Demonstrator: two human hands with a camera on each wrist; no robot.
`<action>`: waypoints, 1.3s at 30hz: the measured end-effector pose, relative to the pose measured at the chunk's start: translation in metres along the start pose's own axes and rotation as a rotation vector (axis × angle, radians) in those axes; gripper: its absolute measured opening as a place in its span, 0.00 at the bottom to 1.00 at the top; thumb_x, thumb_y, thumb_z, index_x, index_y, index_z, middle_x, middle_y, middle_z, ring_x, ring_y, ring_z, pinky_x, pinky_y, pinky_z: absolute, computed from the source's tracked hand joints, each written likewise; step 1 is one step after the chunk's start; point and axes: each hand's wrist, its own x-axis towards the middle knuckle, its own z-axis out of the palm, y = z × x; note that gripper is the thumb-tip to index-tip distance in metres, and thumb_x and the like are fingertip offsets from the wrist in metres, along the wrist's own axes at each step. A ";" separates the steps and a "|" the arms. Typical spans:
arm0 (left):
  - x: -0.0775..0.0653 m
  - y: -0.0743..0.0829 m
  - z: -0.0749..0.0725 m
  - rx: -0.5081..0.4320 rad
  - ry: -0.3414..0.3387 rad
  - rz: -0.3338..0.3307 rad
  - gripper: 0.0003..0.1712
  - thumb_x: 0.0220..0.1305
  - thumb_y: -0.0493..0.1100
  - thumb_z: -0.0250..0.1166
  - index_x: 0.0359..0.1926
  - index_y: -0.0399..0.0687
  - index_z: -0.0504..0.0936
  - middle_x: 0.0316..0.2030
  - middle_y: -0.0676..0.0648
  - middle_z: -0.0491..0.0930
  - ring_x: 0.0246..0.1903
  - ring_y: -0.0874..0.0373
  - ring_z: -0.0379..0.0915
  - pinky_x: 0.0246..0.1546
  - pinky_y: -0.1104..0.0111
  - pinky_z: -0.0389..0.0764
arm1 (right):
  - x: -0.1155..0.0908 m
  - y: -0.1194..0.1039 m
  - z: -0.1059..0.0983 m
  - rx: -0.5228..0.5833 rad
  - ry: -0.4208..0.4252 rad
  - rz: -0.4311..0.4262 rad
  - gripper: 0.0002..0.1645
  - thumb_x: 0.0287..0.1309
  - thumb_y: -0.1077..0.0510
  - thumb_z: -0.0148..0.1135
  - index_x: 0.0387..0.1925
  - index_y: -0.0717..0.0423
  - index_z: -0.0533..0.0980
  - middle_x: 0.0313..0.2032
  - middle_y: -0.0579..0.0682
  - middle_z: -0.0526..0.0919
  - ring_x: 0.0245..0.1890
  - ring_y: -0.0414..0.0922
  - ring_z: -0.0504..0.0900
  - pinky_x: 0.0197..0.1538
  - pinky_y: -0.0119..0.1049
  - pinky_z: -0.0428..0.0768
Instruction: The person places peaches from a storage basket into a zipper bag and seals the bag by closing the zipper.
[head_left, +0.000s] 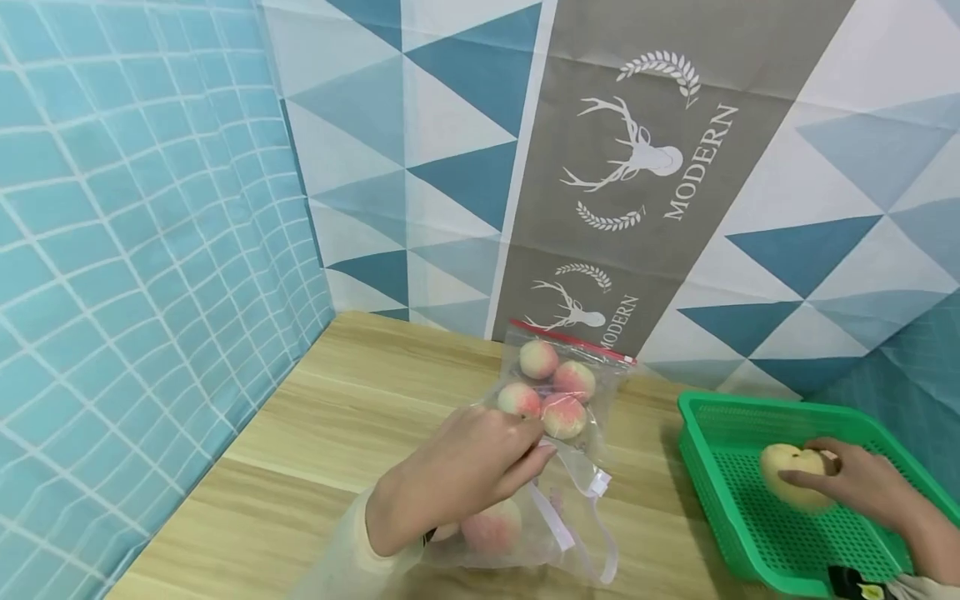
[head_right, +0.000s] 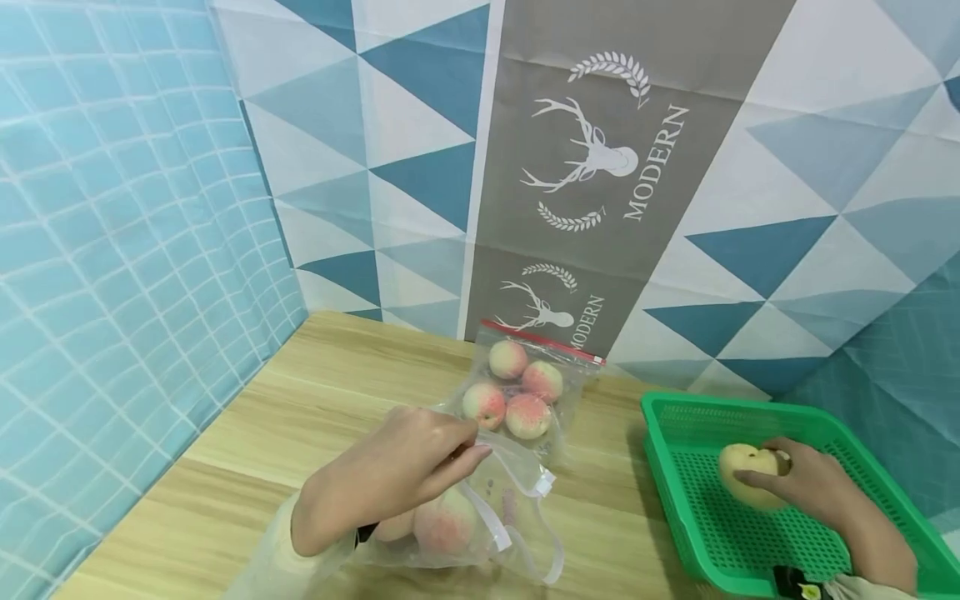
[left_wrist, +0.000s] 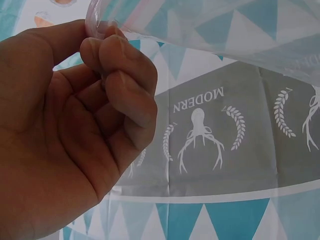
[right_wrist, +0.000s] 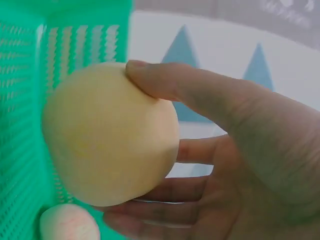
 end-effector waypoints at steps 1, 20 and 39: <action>0.000 0.000 0.000 0.002 0.012 0.007 0.14 0.60 0.46 0.53 0.18 0.55 0.65 0.11 0.59 0.54 0.13 0.67 0.50 0.14 0.77 0.54 | -0.005 -0.006 0.000 0.004 0.036 -0.016 0.54 0.47 0.30 0.54 0.54 0.76 0.60 0.32 0.63 0.76 0.24 0.49 0.74 0.22 0.40 0.68; 0.009 0.003 0.015 -0.037 -0.017 -0.002 0.18 0.61 0.47 0.53 0.15 0.55 0.62 0.12 0.60 0.53 0.12 0.69 0.48 0.13 0.79 0.51 | -0.050 -0.066 0.014 0.050 0.246 -0.179 0.48 0.46 0.33 0.58 0.57 0.66 0.61 0.25 0.50 0.73 0.18 0.41 0.67 0.19 0.34 0.61; 0.010 -0.002 0.009 -0.033 -0.054 -0.030 0.11 0.61 0.48 0.53 0.24 0.52 0.65 0.12 0.58 0.55 0.12 0.66 0.51 0.12 0.76 0.54 | -0.075 -0.117 -0.001 0.108 0.401 -0.246 0.44 0.43 0.35 0.62 0.59 0.53 0.64 0.36 0.50 0.77 0.33 0.43 0.72 0.25 0.34 0.69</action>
